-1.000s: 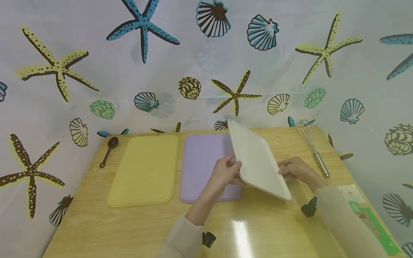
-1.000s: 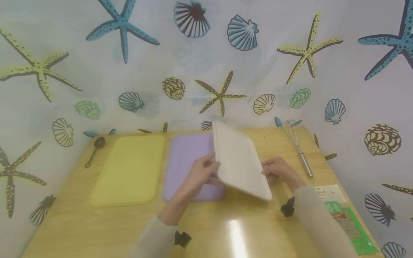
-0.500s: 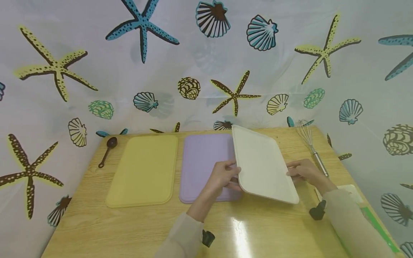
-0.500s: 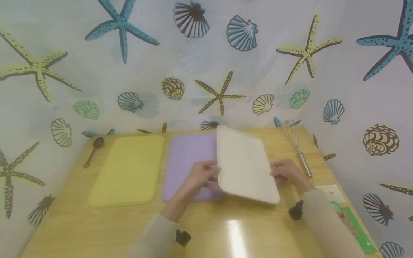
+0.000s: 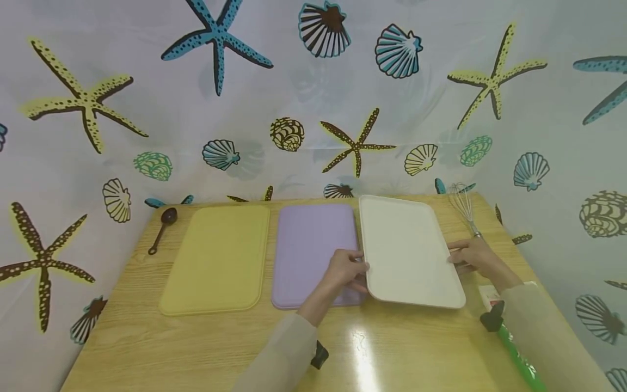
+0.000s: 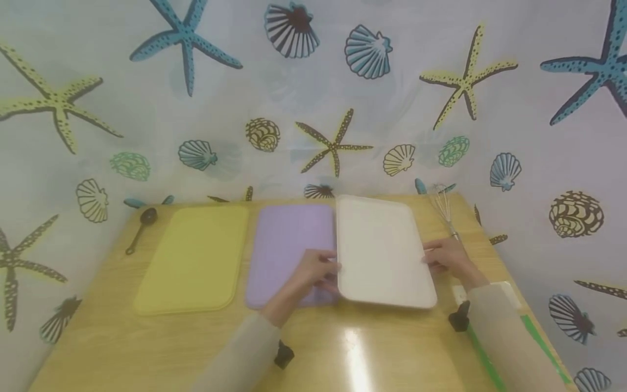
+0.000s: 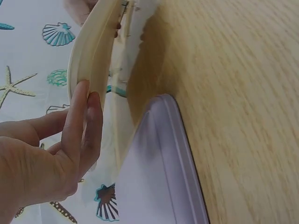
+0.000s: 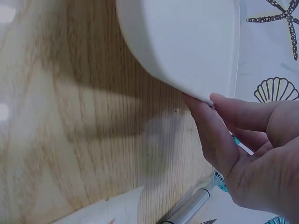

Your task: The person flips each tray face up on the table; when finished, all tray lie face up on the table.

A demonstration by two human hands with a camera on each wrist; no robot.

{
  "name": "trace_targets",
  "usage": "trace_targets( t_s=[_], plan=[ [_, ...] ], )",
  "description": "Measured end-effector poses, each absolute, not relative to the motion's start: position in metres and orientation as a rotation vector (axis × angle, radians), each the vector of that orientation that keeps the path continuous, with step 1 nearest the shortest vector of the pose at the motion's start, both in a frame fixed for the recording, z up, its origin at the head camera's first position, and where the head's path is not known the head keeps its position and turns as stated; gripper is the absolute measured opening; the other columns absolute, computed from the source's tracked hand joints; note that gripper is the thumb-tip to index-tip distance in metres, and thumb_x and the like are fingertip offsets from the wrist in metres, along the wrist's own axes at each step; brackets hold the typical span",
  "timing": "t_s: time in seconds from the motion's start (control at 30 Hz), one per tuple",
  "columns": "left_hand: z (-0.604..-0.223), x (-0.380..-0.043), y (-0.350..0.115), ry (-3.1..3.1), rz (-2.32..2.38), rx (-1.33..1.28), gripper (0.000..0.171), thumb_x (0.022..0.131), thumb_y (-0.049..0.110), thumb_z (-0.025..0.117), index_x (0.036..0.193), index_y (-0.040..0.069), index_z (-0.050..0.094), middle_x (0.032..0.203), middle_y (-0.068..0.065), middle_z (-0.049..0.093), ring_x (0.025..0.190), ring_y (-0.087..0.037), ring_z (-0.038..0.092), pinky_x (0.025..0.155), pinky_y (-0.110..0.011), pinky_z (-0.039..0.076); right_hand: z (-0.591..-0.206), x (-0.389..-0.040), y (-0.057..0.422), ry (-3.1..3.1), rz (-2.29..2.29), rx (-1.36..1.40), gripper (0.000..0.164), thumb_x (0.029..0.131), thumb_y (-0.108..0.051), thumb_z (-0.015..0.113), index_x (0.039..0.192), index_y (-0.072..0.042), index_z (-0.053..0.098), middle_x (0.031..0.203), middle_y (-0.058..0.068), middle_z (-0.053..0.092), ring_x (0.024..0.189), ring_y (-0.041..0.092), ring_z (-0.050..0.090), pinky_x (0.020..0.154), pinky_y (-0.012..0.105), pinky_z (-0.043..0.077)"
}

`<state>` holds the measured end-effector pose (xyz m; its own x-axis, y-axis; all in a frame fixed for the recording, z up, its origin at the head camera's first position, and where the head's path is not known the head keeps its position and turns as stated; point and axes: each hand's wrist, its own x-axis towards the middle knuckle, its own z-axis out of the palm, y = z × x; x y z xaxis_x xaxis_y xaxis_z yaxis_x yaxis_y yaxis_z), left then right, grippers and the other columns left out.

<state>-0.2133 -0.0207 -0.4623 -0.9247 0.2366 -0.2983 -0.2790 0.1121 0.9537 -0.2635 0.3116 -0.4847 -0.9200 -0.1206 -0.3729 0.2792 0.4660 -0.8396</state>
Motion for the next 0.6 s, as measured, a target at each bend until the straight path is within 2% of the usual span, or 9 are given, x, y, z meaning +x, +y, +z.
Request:
trace_targets(
  t_s=[0.27,0.37,0.5,0.57,0.6],
  plan=[
    [-0.471,-0.219,-0.005,2.100,1.805,0.001,0.042,0.083,-0.013,0.053,0.125,-0.018,0.051,0.099,-0.029,0.063,0.075,-0.035,0.068,0.060,-0.040,0.060,-0.482,-0.266,0.320,2.414,-1.392,0.156,0.052,0.087,0.002,0.063,0.132,0.019,0.043,0.091,0.015,0.070,0.075,0.023,0.071,0.069,0.037,0.060],
    [-0.476,-0.222,0.001,2.159,1.763,0.023,0.040,0.081,-0.015,0.051,0.121,-0.020,0.053,0.096,-0.029,0.064,0.074,-0.035,0.069,0.057,-0.037,0.060,-0.480,-0.267,0.322,2.421,-1.385,0.177,0.053,0.087,0.001,0.063,0.133,0.019,0.042,0.092,0.016,0.069,0.076,0.023,0.071,0.069,0.037,0.060],
    [-0.480,-0.223,0.008,2.187,1.754,0.031,0.026,0.080,-0.016,0.050,0.103,-0.020,0.061,0.087,-0.026,0.065,0.065,-0.031,0.069,0.055,-0.036,0.059,-0.477,-0.269,0.325,2.437,-1.366,0.198,0.054,0.087,0.001,0.063,0.133,0.019,0.042,0.094,0.019,0.068,0.076,0.023,0.070,0.069,0.038,0.060],
    [-0.482,-0.222,0.011,2.181,1.763,0.020,0.013,0.080,-0.015,0.049,0.079,-0.015,0.062,0.080,-0.021,0.063,0.053,-0.021,0.062,0.054,-0.037,0.059,-0.476,-0.270,0.326,2.444,-1.349,0.198,0.054,0.087,0.001,0.063,0.133,0.019,0.041,0.097,0.022,0.068,0.076,0.022,0.070,0.070,0.037,0.060],
    [-0.482,-0.222,0.012,2.180,1.763,0.018,0.015,0.081,-0.013,0.049,0.069,-0.010,0.058,0.078,-0.017,0.060,0.049,-0.015,0.056,0.054,-0.037,0.059,-0.476,-0.271,0.327,2.447,-1.342,0.198,0.054,0.087,0.001,0.063,0.133,0.019,0.041,0.098,0.023,0.068,0.076,0.022,0.070,0.070,0.037,0.060]
  ],
)
